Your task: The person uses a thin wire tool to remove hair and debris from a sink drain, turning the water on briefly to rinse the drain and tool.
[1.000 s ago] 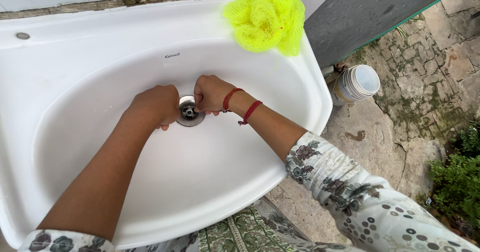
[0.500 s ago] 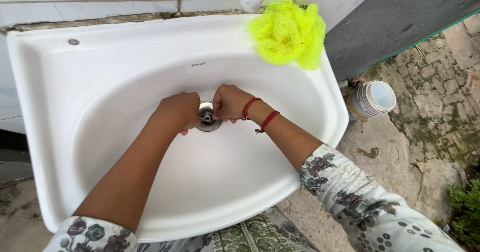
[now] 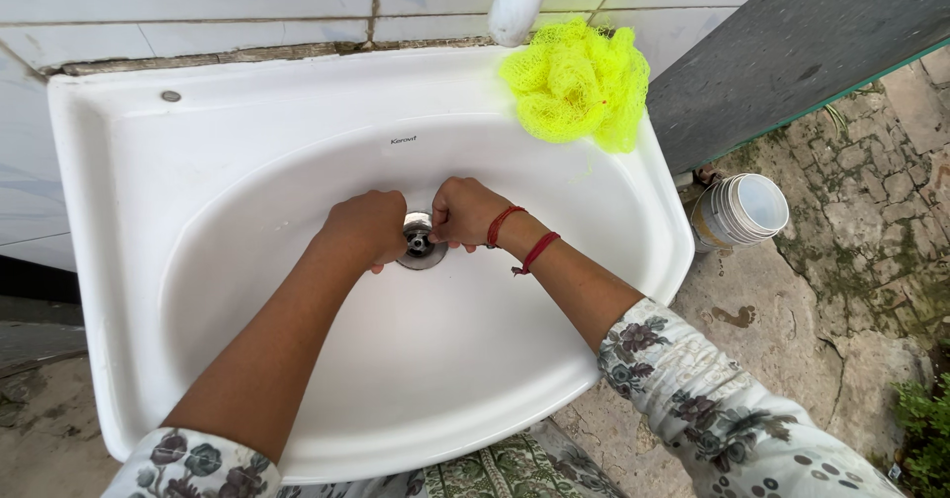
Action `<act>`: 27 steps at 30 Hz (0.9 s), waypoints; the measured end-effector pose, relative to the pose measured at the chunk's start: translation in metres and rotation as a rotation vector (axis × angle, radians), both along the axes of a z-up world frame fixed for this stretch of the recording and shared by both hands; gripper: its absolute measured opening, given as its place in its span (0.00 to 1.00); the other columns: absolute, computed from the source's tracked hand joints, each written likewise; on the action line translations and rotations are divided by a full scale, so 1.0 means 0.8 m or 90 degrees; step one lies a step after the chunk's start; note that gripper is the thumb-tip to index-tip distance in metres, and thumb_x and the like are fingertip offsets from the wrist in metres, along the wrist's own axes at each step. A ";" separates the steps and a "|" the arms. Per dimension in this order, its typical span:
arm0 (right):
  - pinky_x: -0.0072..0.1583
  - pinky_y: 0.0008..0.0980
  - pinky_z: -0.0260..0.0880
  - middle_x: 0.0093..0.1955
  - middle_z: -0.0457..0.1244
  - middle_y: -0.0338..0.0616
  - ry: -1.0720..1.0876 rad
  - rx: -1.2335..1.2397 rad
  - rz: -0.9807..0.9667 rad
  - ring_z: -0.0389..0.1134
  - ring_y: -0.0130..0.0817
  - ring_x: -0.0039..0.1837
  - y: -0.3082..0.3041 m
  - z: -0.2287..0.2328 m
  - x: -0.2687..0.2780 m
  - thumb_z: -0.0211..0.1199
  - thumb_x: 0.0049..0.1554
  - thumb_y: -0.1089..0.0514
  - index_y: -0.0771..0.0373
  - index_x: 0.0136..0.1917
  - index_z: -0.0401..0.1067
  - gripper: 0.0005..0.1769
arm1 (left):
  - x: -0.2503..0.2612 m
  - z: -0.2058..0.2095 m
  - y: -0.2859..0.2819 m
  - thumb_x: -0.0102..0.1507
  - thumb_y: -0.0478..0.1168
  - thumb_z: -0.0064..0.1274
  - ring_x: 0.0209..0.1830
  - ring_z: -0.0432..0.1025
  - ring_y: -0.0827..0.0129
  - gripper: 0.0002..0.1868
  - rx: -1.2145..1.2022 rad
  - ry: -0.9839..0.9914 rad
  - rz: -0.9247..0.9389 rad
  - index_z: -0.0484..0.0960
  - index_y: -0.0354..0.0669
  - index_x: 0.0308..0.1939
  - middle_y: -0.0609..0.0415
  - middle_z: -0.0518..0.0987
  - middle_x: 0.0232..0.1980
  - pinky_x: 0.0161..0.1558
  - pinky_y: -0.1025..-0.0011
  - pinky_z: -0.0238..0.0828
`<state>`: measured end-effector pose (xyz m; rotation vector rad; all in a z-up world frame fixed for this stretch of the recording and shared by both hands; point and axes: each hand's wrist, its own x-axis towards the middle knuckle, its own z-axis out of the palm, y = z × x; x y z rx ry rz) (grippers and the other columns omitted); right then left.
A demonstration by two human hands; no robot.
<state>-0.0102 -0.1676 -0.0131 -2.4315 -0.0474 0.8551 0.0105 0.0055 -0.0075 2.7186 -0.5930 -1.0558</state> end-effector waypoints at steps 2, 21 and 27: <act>0.32 0.31 0.68 0.29 0.68 0.45 0.026 0.004 0.015 0.68 0.30 0.27 0.000 -0.001 -0.003 0.71 0.53 0.60 0.68 0.34 0.76 0.10 | 0.000 0.003 -0.001 0.59 0.30 0.52 0.29 0.80 0.68 0.06 0.014 0.039 0.015 0.84 0.38 0.36 0.52 0.85 0.27 0.35 0.65 0.77; 0.33 0.31 0.70 0.29 0.68 0.44 0.010 -0.008 0.018 0.68 0.30 0.28 0.008 0.001 -0.002 0.69 0.52 0.61 0.67 0.34 0.75 0.08 | -0.001 0.003 0.006 0.59 0.32 0.56 0.25 0.80 0.67 0.05 -0.035 0.039 0.039 0.84 0.37 0.38 0.51 0.85 0.27 0.34 0.66 0.77; 0.33 0.31 0.69 0.29 0.67 0.44 0.029 -0.017 -0.009 0.67 0.30 0.28 0.006 0.002 0.004 0.68 0.53 0.61 0.67 0.35 0.77 0.08 | 0.000 0.000 0.008 0.58 0.33 0.59 0.24 0.81 0.68 0.04 -0.073 0.032 0.053 0.84 0.38 0.37 0.52 0.85 0.29 0.35 0.68 0.79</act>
